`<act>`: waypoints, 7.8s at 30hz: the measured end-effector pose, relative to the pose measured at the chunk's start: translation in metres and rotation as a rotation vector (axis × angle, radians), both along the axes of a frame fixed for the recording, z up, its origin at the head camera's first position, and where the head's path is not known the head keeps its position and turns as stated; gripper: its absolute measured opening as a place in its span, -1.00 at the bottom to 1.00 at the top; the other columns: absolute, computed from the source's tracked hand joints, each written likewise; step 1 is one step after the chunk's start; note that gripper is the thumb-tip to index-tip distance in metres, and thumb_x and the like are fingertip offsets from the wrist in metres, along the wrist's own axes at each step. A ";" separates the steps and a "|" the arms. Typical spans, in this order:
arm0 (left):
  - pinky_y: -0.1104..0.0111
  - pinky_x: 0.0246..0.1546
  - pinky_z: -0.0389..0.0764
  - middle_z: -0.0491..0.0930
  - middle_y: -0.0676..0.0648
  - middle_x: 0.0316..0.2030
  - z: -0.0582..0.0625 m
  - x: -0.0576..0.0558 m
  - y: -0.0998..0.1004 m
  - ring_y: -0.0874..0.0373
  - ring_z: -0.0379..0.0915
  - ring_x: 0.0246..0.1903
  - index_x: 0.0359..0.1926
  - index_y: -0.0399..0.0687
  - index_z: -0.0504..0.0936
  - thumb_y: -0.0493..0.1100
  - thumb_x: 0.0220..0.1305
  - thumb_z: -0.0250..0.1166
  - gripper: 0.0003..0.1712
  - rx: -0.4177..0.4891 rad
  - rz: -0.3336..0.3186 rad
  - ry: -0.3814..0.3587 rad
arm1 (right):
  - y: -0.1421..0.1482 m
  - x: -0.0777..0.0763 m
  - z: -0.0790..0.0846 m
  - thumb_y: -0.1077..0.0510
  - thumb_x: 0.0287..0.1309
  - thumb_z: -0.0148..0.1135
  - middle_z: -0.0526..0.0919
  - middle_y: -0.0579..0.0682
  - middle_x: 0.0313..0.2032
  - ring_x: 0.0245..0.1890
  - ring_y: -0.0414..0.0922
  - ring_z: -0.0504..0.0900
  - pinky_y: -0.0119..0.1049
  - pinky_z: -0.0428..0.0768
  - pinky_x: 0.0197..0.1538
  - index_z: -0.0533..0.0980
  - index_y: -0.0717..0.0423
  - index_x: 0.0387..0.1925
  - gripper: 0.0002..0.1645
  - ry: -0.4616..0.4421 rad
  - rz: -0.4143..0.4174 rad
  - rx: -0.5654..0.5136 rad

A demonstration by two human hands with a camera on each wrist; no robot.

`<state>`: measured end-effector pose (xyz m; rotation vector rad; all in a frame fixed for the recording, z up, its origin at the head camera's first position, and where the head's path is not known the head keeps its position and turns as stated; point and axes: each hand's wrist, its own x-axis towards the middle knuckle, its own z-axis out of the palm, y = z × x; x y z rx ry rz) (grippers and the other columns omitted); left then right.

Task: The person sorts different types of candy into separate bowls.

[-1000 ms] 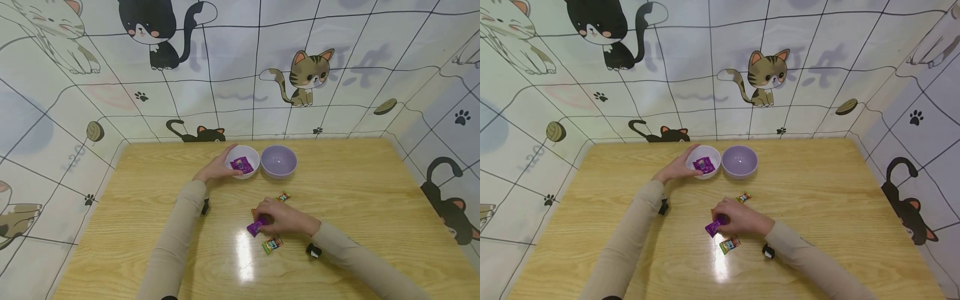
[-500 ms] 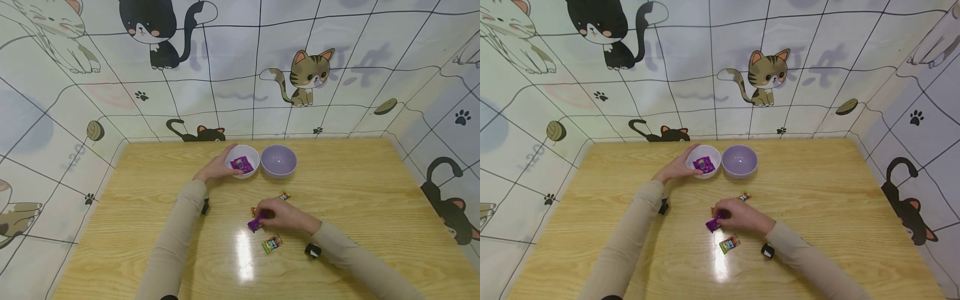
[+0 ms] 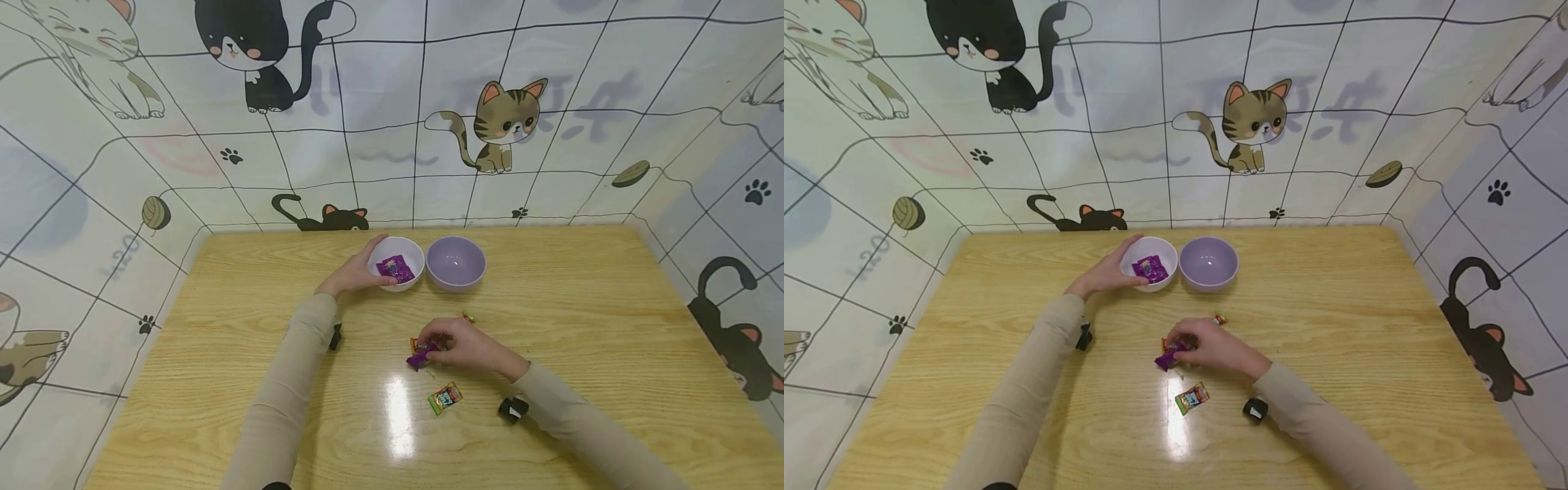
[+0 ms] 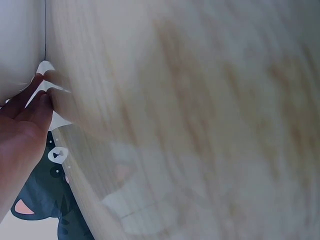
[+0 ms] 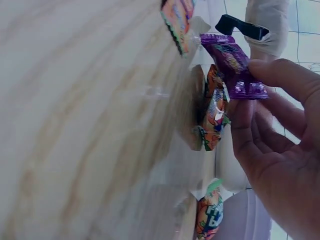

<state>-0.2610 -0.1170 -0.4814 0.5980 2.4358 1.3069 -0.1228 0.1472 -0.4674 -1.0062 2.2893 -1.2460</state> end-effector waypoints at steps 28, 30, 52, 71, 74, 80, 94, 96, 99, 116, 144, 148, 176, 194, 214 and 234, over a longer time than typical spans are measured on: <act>0.05 0.25 0.24 0.25 -0.18 0.33 0.000 -0.001 0.000 -0.08 0.24 0.24 0.52 0.12 -0.05 -0.04 -0.02 0.55 0.22 -0.005 -0.007 0.004 | 0.007 -0.008 0.000 0.38 0.08 0.33 0.66 0.05 -0.21 -0.25 -0.05 0.57 -0.15 0.62 -0.22 0.61 0.22 -0.18 -0.78 -0.046 -0.084 -0.066; 0.04 0.26 0.24 0.24 -0.19 0.34 0.001 -0.001 -0.001 -0.10 0.23 0.25 0.52 0.12 -0.06 -0.03 -0.03 0.55 0.22 -0.011 -0.005 0.006 | 0.007 -0.010 0.001 0.36 0.08 0.35 0.67 0.04 -0.20 -0.23 -0.05 0.57 -0.11 0.60 -0.16 0.62 0.20 -0.18 -0.78 -0.021 -0.099 -0.057; -0.01 0.25 0.24 0.24 -0.27 0.32 0.003 0.000 -0.001 -0.16 0.22 0.25 0.52 0.14 -0.07 -0.02 -0.04 0.56 0.24 -0.027 -0.007 -0.001 | 0.006 -0.059 0.039 0.36 0.12 0.33 0.68 0.09 -0.24 -0.23 -0.01 0.62 -0.14 0.62 -0.13 0.63 0.29 -0.22 -0.84 0.051 -0.239 -0.141; -0.02 0.24 0.25 0.22 -0.24 0.34 0.010 0.005 0.000 -0.15 0.22 0.25 0.52 0.12 -0.07 -0.02 0.01 0.53 0.20 -0.013 -0.013 -0.020 | -0.025 -0.099 0.056 0.20 0.23 0.25 0.67 0.08 -0.22 -0.17 -0.02 0.62 -0.14 0.57 -0.03 0.61 0.23 -0.16 -0.80 0.031 -0.448 -0.001; -0.04 0.24 0.23 0.20 -0.25 0.35 0.010 0.005 -0.001 -0.16 0.20 0.26 0.52 0.14 -0.08 -0.01 0.01 0.53 0.21 -0.019 -0.012 -0.024 | -0.028 -0.104 0.055 0.18 0.24 0.25 0.67 0.09 -0.20 -0.15 0.00 0.62 -0.12 0.56 -0.02 0.61 0.24 -0.15 -0.79 0.022 -0.471 0.003; -0.05 0.25 0.21 0.18 -0.23 0.37 0.005 0.003 -0.001 -0.17 0.17 0.28 0.52 0.18 -0.08 0.02 0.01 0.52 0.20 -0.031 -0.004 -0.022 | -0.033 -0.114 0.052 0.16 0.24 0.25 0.65 0.10 -0.17 -0.12 0.01 0.60 -0.11 0.54 0.01 0.61 0.23 -0.15 -0.78 0.012 -0.492 0.005; -0.01 0.22 0.27 0.26 -0.19 0.30 0.004 0.002 -0.001 -0.09 0.24 0.21 0.52 0.17 -0.09 0.01 0.03 0.51 0.19 -0.026 -0.014 -0.010 | -0.021 -0.107 0.057 0.14 0.24 0.26 0.64 0.10 -0.15 -0.14 0.02 0.59 -0.09 0.55 -0.04 0.59 0.29 -0.10 -0.70 0.059 -0.376 0.088; 0.00 0.23 0.27 0.26 -0.19 0.31 0.004 0.001 -0.001 -0.09 0.24 0.21 0.52 0.14 -0.09 0.01 0.03 0.51 0.19 -0.028 -0.015 -0.005 | -0.015 -0.102 0.059 0.18 0.23 0.27 0.65 0.11 -0.19 -0.16 0.02 0.60 -0.08 0.56 -0.04 0.60 0.30 -0.14 -0.75 0.101 -0.350 0.083; 0.00 0.23 0.26 0.25 -0.20 0.32 0.005 0.000 0.000 -0.10 0.23 0.23 0.52 0.14 -0.08 0.00 0.02 0.52 0.20 -0.032 -0.013 0.005 | -0.007 -0.095 0.059 0.25 0.20 0.27 0.65 0.11 -0.22 -0.20 0.03 0.60 -0.07 0.58 -0.07 0.60 0.33 -0.18 -0.79 0.144 -0.308 0.064; -0.03 0.27 0.20 0.21 -0.21 0.35 0.005 0.003 0.000 -0.15 0.17 0.27 0.52 0.14 -0.09 0.01 0.00 0.53 0.22 -0.049 -0.010 -0.015 | 0.039 -0.041 0.041 0.40 0.11 0.27 0.66 0.08 -0.32 -0.30 -0.12 0.60 -0.22 0.62 -0.24 0.59 0.33 -0.22 -0.84 0.170 -0.151 0.039; 0.00 0.29 0.17 0.20 -0.23 0.36 0.004 0.001 0.000 -0.12 0.15 0.30 0.52 0.16 -0.10 0.02 0.03 0.51 0.20 -0.056 -0.009 -0.021 | 0.068 -0.028 -0.003 0.41 0.02 0.35 0.62 0.07 -0.01 0.04 0.07 0.50 0.04 0.40 0.15 0.59 0.22 -0.05 -0.61 0.169 -0.129 0.104; -0.01 0.28 0.18 0.21 -0.24 0.35 0.005 0.002 0.000 -0.13 0.16 0.29 0.52 0.16 -0.10 0.01 0.02 0.52 0.21 -0.047 -0.005 -0.023 | 0.067 -0.029 -0.006 0.40 0.07 0.33 0.61 0.06 0.00 0.07 0.07 0.48 0.06 0.38 0.16 0.59 0.20 -0.04 -0.63 0.117 -0.124 0.111; 0.01 0.26 0.23 0.24 -0.19 0.33 0.005 0.003 0.000 -0.10 0.22 0.25 0.52 0.13 -0.09 -0.02 0.00 0.54 0.22 -0.046 -0.002 -0.007 | 0.063 -0.030 -0.011 0.37 0.05 0.35 0.64 -0.01 -0.16 -0.07 0.00 0.54 -0.12 0.49 0.05 0.63 0.17 -0.19 -0.76 0.062 -0.232 0.086; 0.00 0.27 0.21 0.21 -0.18 0.35 0.005 0.003 0.001 -0.11 0.19 0.27 0.52 0.13 -0.09 -0.02 0.00 0.53 0.22 -0.034 -0.005 -0.017 | 0.058 -0.025 0.008 0.39 0.05 0.36 0.66 -0.03 -0.20 -0.25 -0.10 0.55 -0.22 0.58 -0.15 0.64 0.17 -0.17 -0.74 0.114 -0.258 0.005; 0.00 0.29 0.18 0.19 -0.19 0.36 0.003 0.002 0.000 -0.12 0.17 0.29 0.52 0.11 -0.10 -0.02 0.02 0.52 0.21 -0.040 -0.011 -0.017 | 0.056 -0.035 0.034 0.38 0.04 0.38 0.66 0.01 -0.22 -0.24 -0.05 0.57 -0.06 0.59 -0.17 0.64 0.19 -0.19 -0.76 0.228 -0.333 -0.049; 0.00 0.28 0.19 0.22 -0.21 0.35 0.002 0.001 -0.005 -0.12 0.19 0.27 0.52 0.12 -0.09 -0.03 0.01 0.53 0.22 -0.021 -0.002 -0.010 | 0.050 -0.075 0.042 0.36 0.02 0.37 0.65 0.06 -0.27 -0.32 -0.03 0.54 -0.09 0.56 -0.25 0.64 0.26 -0.20 -0.77 0.276 -0.353 -0.004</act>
